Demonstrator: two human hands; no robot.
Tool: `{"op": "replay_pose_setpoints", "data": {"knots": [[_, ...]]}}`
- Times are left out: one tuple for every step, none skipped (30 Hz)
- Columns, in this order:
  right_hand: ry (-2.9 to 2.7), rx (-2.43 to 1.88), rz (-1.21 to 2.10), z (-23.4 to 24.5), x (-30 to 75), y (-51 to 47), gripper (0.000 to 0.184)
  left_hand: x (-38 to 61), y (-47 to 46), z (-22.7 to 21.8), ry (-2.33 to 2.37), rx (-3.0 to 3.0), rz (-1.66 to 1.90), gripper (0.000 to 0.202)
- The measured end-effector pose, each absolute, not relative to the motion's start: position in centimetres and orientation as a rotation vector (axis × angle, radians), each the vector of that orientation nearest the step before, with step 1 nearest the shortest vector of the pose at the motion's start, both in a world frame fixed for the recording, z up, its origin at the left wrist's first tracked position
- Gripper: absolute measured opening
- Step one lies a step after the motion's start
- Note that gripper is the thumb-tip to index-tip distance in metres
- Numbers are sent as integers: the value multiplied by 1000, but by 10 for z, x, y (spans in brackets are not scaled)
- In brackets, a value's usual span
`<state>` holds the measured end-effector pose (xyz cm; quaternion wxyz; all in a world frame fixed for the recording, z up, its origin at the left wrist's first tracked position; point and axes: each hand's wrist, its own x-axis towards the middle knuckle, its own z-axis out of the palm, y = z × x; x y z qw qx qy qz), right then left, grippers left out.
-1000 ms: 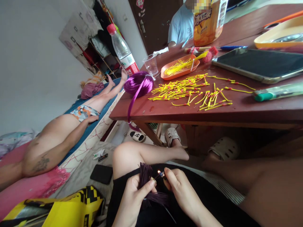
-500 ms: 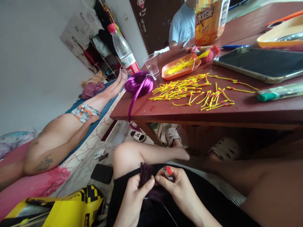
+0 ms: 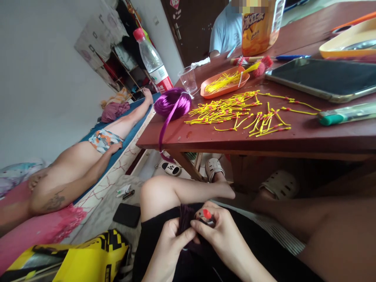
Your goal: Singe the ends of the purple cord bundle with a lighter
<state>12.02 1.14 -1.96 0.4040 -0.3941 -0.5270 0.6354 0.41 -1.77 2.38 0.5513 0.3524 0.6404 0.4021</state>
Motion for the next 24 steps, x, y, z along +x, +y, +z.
{"op": "replay_pose_setpoints", "data": {"knots": [[-1308, -997, 1614, -21, 120, 11, 24, 4, -18, 24, 1505, 826, 965, 21], [-1279, -990, 1634, -23, 120, 11, 23, 4, -18, 24, 1488, 817, 982, 21], [-1245, -977, 1659, -25, 120, 11, 22, 3, -18, 23, 1474, 810, 999, 21], [-1205, -970, 1683, -27, 120, 11, 22, 2, -19, 23, 1469, 803, 1012, 21], [-1169, -969, 1704, -28, 120, 11, 22, 2, -19, 23, 1474, 799, 1018, 20], [-1141, -973, 1715, -29, 121, 11, 23, 1, -19, 22, 1486, 798, 1019, 18], [-1123, -976, 1719, -30, 121, 12, 23, 0, -20, 22, 1502, 801, 1018, 16], [-1113, -978, 1718, -30, 121, 12, 24, 0, -20, 21, 1514, 803, 1016, 14], [-1108, -974, 1716, -30, 121, 12, 24, 0, -20, 21, 1517, 801, 1016, 13], [-1107, -966, 1719, -30, 121, 12, 24, 0, -20, 20, 1509, 797, 1015, 13], [-1106, -956, 1725, -29, 121, 12, 23, 0, -20, 20, 1496, 792, 1017, 13], [-1107, -946, 1731, -29, 120, 12, 22, 0, -20, 20, 1485, 784, 1019, 13], [-1114, -941, 1735, -28, 120, 12, 21, 1, -20, 20, 1475, 778, 1019, 14], [-1124, -940, 1732, -28, 121, 12, 21, 1, -20, 21, 1469, 774, 1020, 14], [-1136, -943, 1727, -27, 121, 12, 20, 1, -20, 21, 1470, 774, 1018, 15], [-1147, -949, 1719, -27, 121, 12, 21, 1, -20, 22, 1480, 780, 1016, 14], [-1154, -953, 1711, -27, 121, 12, 21, 0, -20, 22, 1491, 790, 1014, 13], [-1156, -955, 1710, -27, 120, 12, 22, 0, -20, 22, 1502, 803, 1013, 12], [-1152, -954, 1715, -27, 120, 13, 23, 0, -20, 22, 1512, 816, 1015, 12], [-1146, -951, 1722, -27, 120, 13, 23, 0, -20, 22, 1518, 825, 1016, 13], [-1139, -948, 1726, -27, 120, 13, 24, 0, -20, 22, 1521, 831, 1017, 13], [-1130, -946, 1728, -28, 120, 14, 24, 0, -20, 22, 1524, 832, 1016, 14], [-1123, -948, 1726, -28, 120, 14, 25, -1, -20, 22, 1529, 831, 1015, 14], [-1118, -952, 1721, -29, 119, 14, 25, -1, -20, 22, 1536, 832, 1013, 15]]}}
